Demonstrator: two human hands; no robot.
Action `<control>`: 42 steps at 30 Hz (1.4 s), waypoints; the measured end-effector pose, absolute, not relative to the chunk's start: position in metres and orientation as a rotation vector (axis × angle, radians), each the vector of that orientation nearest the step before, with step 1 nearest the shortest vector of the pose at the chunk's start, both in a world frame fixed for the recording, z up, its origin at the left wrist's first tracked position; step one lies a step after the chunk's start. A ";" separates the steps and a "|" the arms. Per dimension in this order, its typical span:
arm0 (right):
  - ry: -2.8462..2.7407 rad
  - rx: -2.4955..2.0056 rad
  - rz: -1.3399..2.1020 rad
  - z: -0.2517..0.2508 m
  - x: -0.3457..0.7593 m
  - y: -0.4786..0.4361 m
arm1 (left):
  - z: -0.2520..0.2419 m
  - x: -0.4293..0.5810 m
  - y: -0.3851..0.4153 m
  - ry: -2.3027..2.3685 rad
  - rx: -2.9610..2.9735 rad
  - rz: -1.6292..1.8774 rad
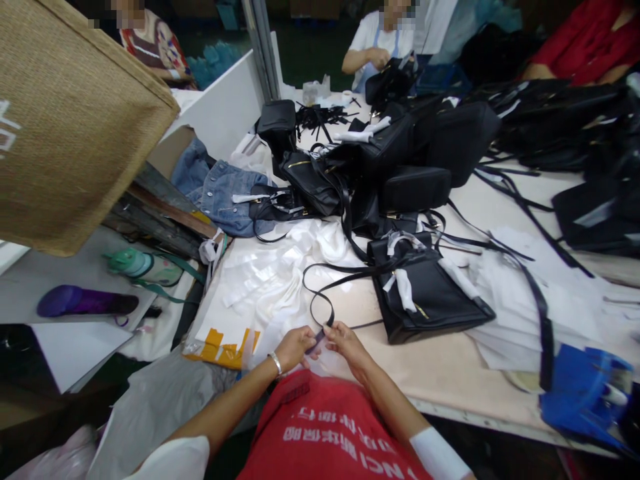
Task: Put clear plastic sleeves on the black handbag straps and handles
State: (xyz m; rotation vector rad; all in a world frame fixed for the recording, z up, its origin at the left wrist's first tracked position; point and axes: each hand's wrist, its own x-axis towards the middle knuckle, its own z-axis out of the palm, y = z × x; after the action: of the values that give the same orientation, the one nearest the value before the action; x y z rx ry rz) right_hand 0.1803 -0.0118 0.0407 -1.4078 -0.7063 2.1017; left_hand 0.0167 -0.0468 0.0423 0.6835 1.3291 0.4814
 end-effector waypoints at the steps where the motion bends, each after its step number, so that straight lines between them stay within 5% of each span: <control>1: -0.667 -1.408 2.113 0.042 0.182 -0.006 | 0.042 0.016 -0.047 1.326 0.669 0.485; 11: -0.496 -1.269 1.905 0.053 0.176 0.004 | 0.064 0.022 -0.036 1.358 0.641 0.628; 23: -0.425 -1.218 2.193 0.056 0.185 0.026 | 0.067 0.023 -0.031 1.420 0.692 0.674; 32: -0.498 -1.061 1.947 0.079 0.174 0.018 | 0.102 0.031 -0.001 1.371 0.787 0.902; 42: -0.366 -0.974 2.247 0.075 0.196 0.045 | 0.097 0.038 0.010 1.422 0.880 0.802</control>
State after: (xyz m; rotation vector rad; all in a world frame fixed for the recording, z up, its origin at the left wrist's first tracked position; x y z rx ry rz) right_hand 0.1957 0.0446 0.0746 -0.9744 -0.3664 2.2473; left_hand 0.0375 0.0103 0.0969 0.8805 1.4221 0.8020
